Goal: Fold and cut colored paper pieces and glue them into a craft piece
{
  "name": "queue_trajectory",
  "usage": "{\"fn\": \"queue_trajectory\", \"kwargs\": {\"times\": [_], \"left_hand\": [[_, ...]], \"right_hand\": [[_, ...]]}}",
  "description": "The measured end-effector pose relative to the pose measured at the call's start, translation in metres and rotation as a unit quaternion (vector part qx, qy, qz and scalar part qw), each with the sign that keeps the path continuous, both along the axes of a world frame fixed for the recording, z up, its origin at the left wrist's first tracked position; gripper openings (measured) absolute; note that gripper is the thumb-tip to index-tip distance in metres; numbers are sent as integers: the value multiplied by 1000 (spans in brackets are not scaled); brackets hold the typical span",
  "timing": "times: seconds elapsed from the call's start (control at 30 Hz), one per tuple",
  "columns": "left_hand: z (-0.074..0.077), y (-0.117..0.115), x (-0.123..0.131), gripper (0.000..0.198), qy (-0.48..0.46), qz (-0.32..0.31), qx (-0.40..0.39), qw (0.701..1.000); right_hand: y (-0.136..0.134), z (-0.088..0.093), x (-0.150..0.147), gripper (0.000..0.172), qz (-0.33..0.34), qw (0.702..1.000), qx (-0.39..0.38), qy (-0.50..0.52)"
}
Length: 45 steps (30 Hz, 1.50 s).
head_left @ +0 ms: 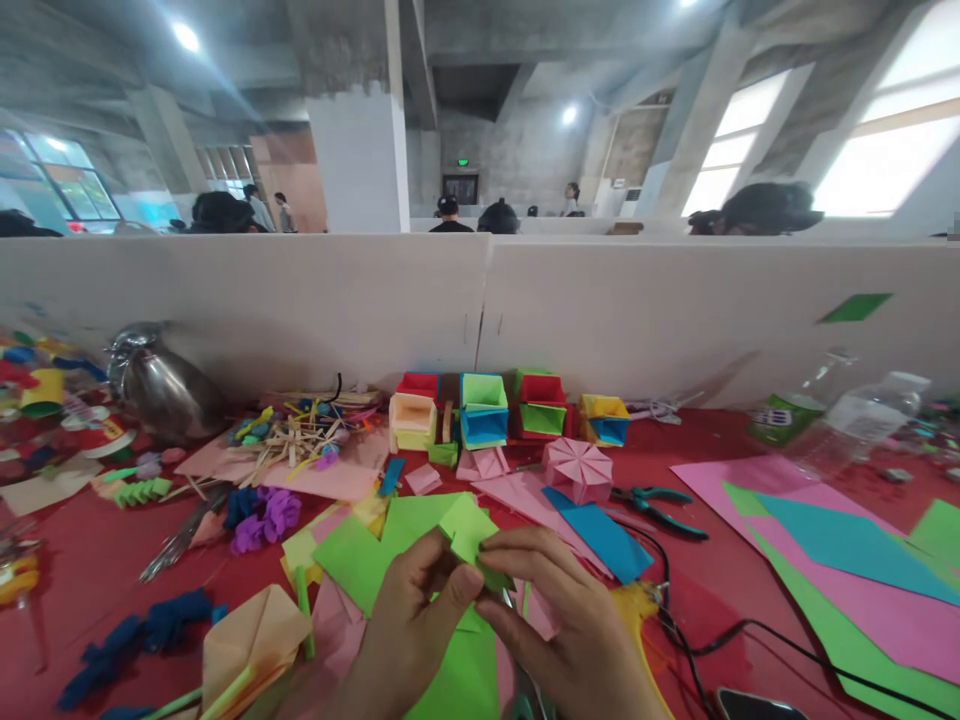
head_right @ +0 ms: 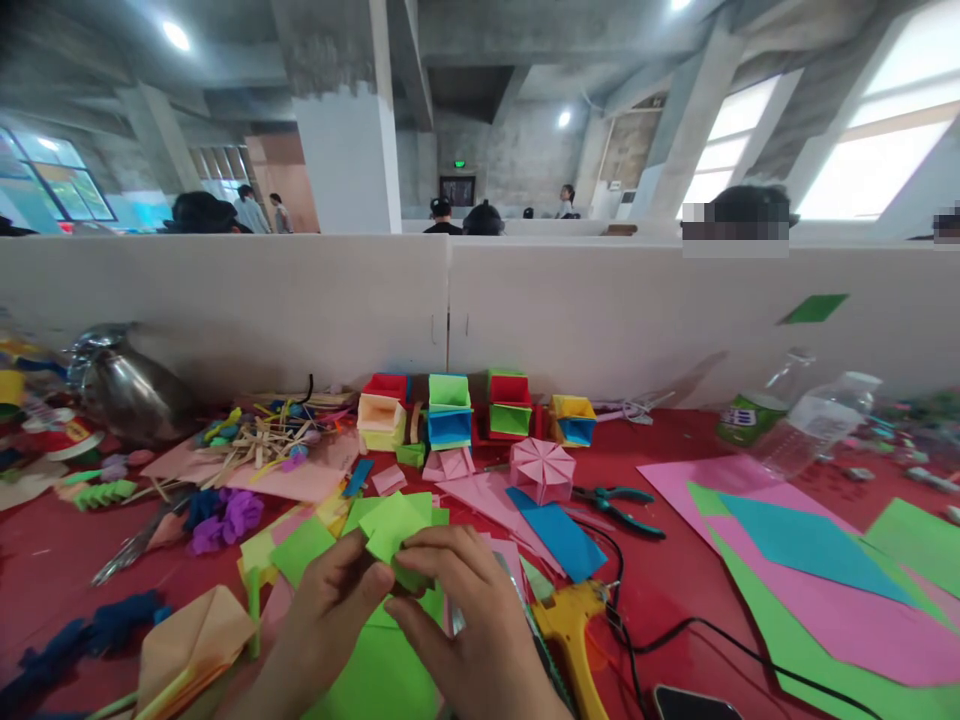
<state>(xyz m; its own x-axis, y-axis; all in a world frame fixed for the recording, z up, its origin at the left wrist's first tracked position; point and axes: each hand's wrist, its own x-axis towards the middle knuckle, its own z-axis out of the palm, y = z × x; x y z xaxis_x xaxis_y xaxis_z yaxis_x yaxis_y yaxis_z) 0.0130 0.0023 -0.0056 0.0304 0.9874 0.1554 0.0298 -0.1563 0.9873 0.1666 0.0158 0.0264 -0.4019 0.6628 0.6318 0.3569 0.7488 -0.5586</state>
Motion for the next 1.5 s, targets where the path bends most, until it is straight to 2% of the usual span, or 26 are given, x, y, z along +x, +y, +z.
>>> {"fn": "queue_trajectory", "kwargs": {"times": [0.13, 0.27, 0.43, 0.63, 0.77, 0.9, 0.97, 1.03, 1.1, 1.2, 1.33, 1.5], "left_hand": [[3, -2, -6, 36, 103, -9, 42, 994], [8, -3, -7, 34, 186, 10, 73, 980], [8, -1, -8, 31, 220, 31, 91, 971], [9, -1, -10, 30, 241, 34, 101, 965], [11, -1, -10, 26, 267, 47, 122, 955], [6, -3, -4, 20, 341, 95, 167, 920], [-1, -3, -1, 17, 382, 120, 181, 898], [-7, -2, 1, 13, 402, 141, 171, 888], [-11, 0, 3, 15, 391, 152, 147, 896], [-13, 5, 4, 36, 324, 150, 119, 927], [-12, 6, 4, 46, 242, 86, 70, 964], [-18, 3, 5, 52, 242, 61, 106, 963]], "right_hand": [[1, 3, 2, 13, 10, 998, -66, 21], [2, 2, -1, 14, -8, 996, -81, 35], [2, -1, -3, 20, -35, 999, -18, 24], [3, -2, -2, 24, -36, 999, 13, -11], [4, -8, -4, 27, -75, 994, 76, -26], [5, -18, -9, 29, -145, 973, 169, -58], [5, -24, -11, 29, -168, 967, 177, -75], [5, -29, -14, 28, -178, 966, 171, -72], [5, -33, -17, 29, -175, 970, 160, -59], [4, -39, -21, 30, -162, 974, 151, -43], [6, -42, -23, 35, -165, 975, 148, -34], [7, -42, -21, 46, -184, 975, 118, -48]]}}
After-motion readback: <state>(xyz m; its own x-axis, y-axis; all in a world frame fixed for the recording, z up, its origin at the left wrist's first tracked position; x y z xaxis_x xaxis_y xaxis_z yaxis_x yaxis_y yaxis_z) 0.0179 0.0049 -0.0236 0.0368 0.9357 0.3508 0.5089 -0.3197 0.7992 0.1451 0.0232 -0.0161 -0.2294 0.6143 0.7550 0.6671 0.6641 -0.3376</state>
